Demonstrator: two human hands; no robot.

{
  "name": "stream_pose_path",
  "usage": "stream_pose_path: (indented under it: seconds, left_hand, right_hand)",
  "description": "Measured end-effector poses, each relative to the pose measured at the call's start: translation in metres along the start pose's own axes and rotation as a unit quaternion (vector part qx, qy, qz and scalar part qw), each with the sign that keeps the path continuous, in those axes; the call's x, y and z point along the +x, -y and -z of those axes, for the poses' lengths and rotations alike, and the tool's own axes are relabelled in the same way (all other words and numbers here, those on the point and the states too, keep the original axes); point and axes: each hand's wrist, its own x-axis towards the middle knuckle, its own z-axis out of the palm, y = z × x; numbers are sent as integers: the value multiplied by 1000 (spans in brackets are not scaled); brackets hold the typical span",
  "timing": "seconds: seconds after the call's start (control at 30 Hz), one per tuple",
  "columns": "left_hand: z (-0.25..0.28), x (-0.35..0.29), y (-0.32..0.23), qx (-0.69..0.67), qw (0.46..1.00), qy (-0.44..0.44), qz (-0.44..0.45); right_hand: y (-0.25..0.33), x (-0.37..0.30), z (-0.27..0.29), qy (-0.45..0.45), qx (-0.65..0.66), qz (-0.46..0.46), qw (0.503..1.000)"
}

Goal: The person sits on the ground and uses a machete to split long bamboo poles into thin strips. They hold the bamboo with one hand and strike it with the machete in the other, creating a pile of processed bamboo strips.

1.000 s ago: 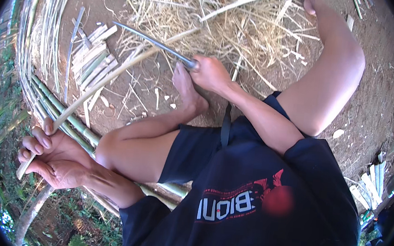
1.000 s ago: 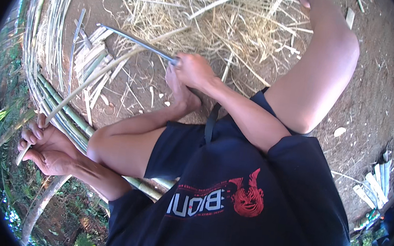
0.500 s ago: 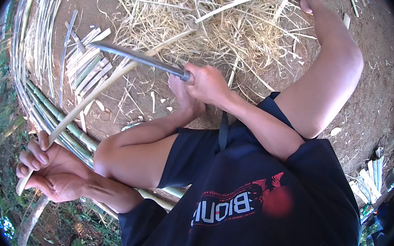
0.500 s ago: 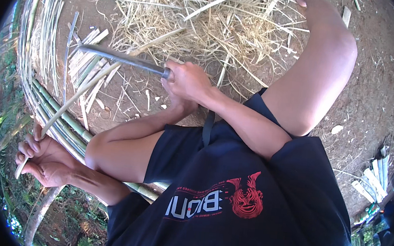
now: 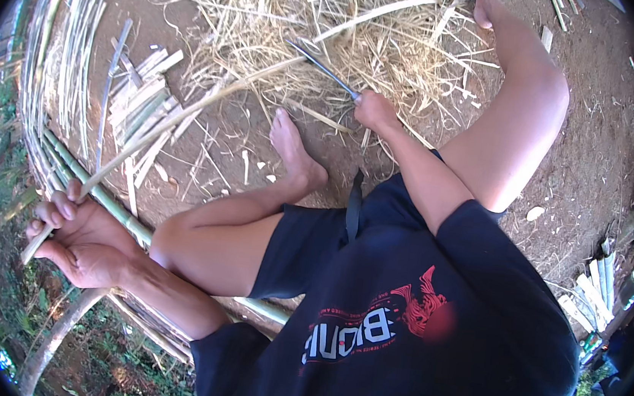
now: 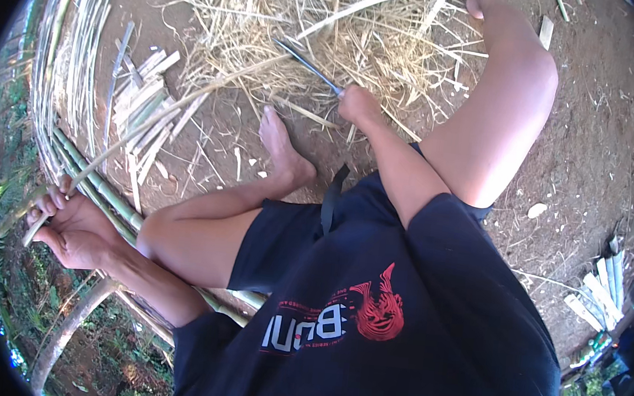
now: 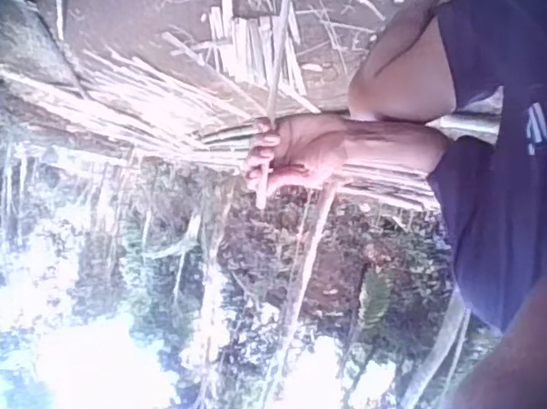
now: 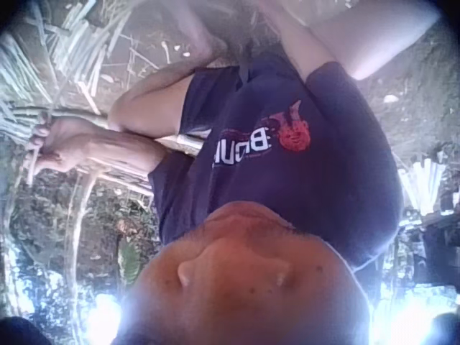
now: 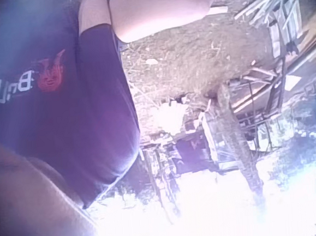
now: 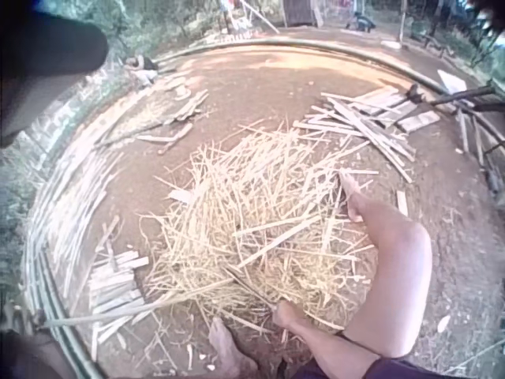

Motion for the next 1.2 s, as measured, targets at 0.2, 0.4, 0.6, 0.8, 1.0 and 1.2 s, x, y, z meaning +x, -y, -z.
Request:
stream_pose_path:
  seconds: [0.2, 0.4, 0.6, 0.8, 1.0, 1.2]
  left_hand:
    - [11, -8, -16, 32, 998, -57, 0]
    - [-28, -17, -2, 179, 952, -242, -53]
    - [-39, -29, -5, 207, 952, -219, -60]
    - [-46, -29, -2, 231, 942, -232, -74]
    - [-42, -27, -4, 142, 982, -117, -44]
    - [-40, -35, -13, 42, 998, -11, -43]
  right_hand:
    - [29, -21, -7, 94, 143, -82, 982]
    - [116, -98, 15, 6, 73, 245, 967]
    - [142, -127, 24, 76, 64, 270, 958]
    - [133, -121, 36, 133, 110, 190, 966]
    - [138, -123, 48, 117, 92, 231, 962]
    - [146, -148, 53, 37, 84, 400, 912]
